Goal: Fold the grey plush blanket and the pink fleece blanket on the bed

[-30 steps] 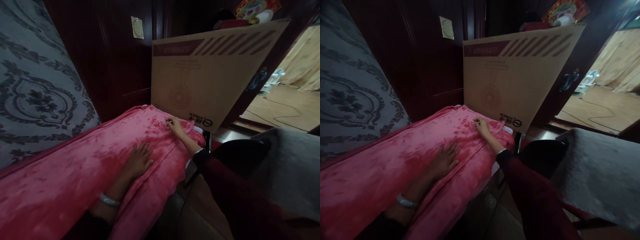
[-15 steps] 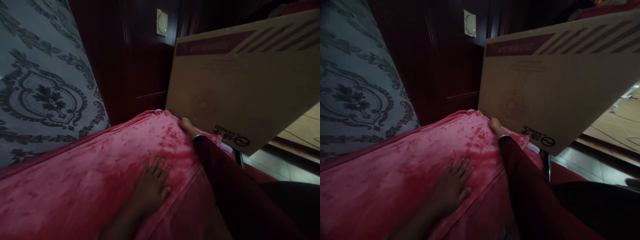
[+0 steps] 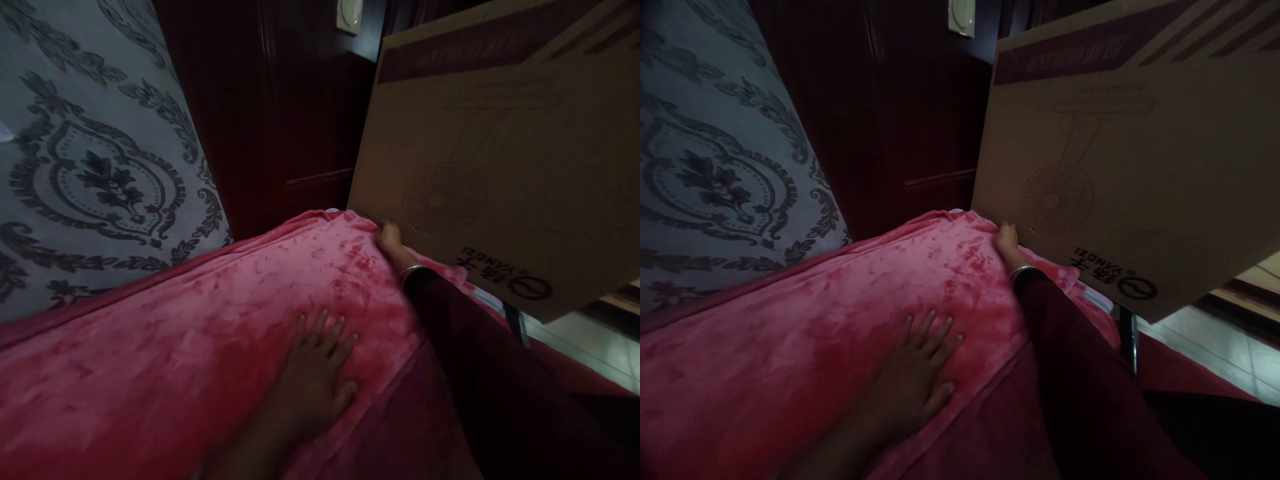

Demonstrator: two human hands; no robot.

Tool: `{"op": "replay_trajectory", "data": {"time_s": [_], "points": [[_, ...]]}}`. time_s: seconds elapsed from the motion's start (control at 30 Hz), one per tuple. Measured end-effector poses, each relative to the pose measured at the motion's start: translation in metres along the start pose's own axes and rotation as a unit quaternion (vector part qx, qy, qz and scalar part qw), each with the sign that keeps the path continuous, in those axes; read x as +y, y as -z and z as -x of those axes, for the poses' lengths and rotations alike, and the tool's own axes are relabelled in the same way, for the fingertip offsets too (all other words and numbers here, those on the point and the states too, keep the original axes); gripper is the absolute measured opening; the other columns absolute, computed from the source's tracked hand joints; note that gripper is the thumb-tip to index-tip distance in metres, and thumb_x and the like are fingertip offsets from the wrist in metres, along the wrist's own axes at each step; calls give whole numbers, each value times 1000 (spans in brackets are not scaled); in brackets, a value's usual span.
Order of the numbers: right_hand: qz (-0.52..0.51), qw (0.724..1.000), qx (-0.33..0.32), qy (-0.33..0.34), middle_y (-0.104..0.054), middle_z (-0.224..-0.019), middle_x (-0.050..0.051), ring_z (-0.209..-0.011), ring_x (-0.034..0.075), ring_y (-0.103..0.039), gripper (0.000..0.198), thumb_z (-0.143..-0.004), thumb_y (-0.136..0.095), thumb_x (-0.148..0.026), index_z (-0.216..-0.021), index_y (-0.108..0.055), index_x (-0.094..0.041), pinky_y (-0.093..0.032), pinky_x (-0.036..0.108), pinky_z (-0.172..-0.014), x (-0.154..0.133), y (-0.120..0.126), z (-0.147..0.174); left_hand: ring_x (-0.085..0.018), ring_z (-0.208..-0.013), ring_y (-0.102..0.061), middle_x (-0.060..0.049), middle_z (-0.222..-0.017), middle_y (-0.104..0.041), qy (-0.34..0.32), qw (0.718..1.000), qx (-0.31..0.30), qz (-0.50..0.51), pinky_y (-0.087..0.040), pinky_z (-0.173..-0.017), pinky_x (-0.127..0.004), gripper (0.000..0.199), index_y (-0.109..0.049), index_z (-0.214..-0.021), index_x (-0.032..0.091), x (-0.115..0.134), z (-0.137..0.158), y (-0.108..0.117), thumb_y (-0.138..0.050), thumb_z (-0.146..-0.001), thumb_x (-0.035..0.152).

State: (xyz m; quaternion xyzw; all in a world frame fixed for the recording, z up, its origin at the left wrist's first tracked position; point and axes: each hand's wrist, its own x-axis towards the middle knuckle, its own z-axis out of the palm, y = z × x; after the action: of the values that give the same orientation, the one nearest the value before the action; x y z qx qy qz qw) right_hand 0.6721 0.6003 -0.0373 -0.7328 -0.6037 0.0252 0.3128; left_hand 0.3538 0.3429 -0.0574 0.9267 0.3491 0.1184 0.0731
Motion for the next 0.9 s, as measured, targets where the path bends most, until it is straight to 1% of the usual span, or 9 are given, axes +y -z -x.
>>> {"op": "replay_trajectory", "data": {"time_s": [0.1, 0.2, 0.27, 0.4, 0.5, 0.6, 0.73, 0.83, 0.9], "points": [[39, 993, -49, 103, -47, -160, 16, -145, 35, -45, 55, -103, -52, -41, -153, -53, -18, -37, 49, -120, -15, -2, 12, -37, -161, -15, -5, -172, -29, -1, 1000, -4, 3, -1, -127, -74, 72, -33, -163, 33, 0, 0, 0, -56, -97, 48], [73, 974, -146, 159, -40, -166, 10, -153, 32, -34, 58, -104, -52, -50, -157, -49, -26, -29, 51, -125, -20, -4, 22, -37, -161, -15, -5, -172, -28, 1, 1000, -7, 3, -4, -127, -74, 72, -34, -163, 32, 0, 0, 1, -57, -97, 45], [107, 967, -188, 137, -39, -167, 8, -154, 33, -34, 58, -105, -46, -52, -158, -48, -29, -28, 56, -125, -17, -2, 22, -38, -161, -16, -5, -172, -28, -1, 1000, -3, 4, -6, -127, -75, 73, -33, -163, 32, 0, 0, 3, -58, -96, 45], [159, 969, -178, 60, -38, -167, 12, -153, 40, -33, 59, -107, -34, -53, -160, -45, -29, -27, 70, -120, -18, -3, 6, -39, -160, -16, -5, -172, -27, 1, 1000, -8, 14, -7, -127, -75, 75, -30, -164, 34, 1, 1, 4, -59, -96, 48], [154, 965, -164, 132, -30, -171, 10, -158, 37, -21, 64, -107, -28, -57, -164, -37, -30, -22, 68, -123, -33, -19, -2, -39, -160, -16, -4, -171, -29, 1, 1000, -5, 20, -7, -126, -76, 75, -29, -165, 35, 1, 2, 4, -57, -97, 49], [144, 948, -206, 197, -25, -173, 4, -159, 31, -20, 64, -107, -28, -60, -165, -33, -34, -22, 60, -126, -46, -40, -5, -37, -160, -17, -3, -169, -33, -7, 1000, -4, 25, -6, -127, -76, 73, -27, -165, 36, 3, 4, 8, -54, -99, 49], [152, 948, -224, 166, -24, -173, 7, -159, 27, -20, 61, -110, -23, -50, -166, -31, -28, -21, 56, -127, -51, -46, -14, -32, -160, -22, 1, -168, -37, -28, 999, -20, 37, -6, -128, -73, 65, -30, -163, 39, 4, 5, 14, -49, -102, 47], [161, 949, -229, 148, -29, -171, 11, -158, 30, -26, 62, -110, -24, -50, -165, -35, -24, -25, 57, -126, -55, -37, -12, -31, -160, -21, 2, -168, -36, -28, 998, -23, 53, -6, -128, -73, 63, -33, -162, 40, 2, 5, 16, -49, -102, 48], [165, 947, -234, 147, -30, -170, 11, -157, 32, -27, 63, -109, -26, -54, -164, -36, -26, -26, 60, -125, -53, -28, 1, -32, -160, -20, 0, -168, -37, -29, 997, -19, 63, -4, -128, -73, 63, -34, -162, 39, 0, 4, 15, -50, -102, 47]]}}
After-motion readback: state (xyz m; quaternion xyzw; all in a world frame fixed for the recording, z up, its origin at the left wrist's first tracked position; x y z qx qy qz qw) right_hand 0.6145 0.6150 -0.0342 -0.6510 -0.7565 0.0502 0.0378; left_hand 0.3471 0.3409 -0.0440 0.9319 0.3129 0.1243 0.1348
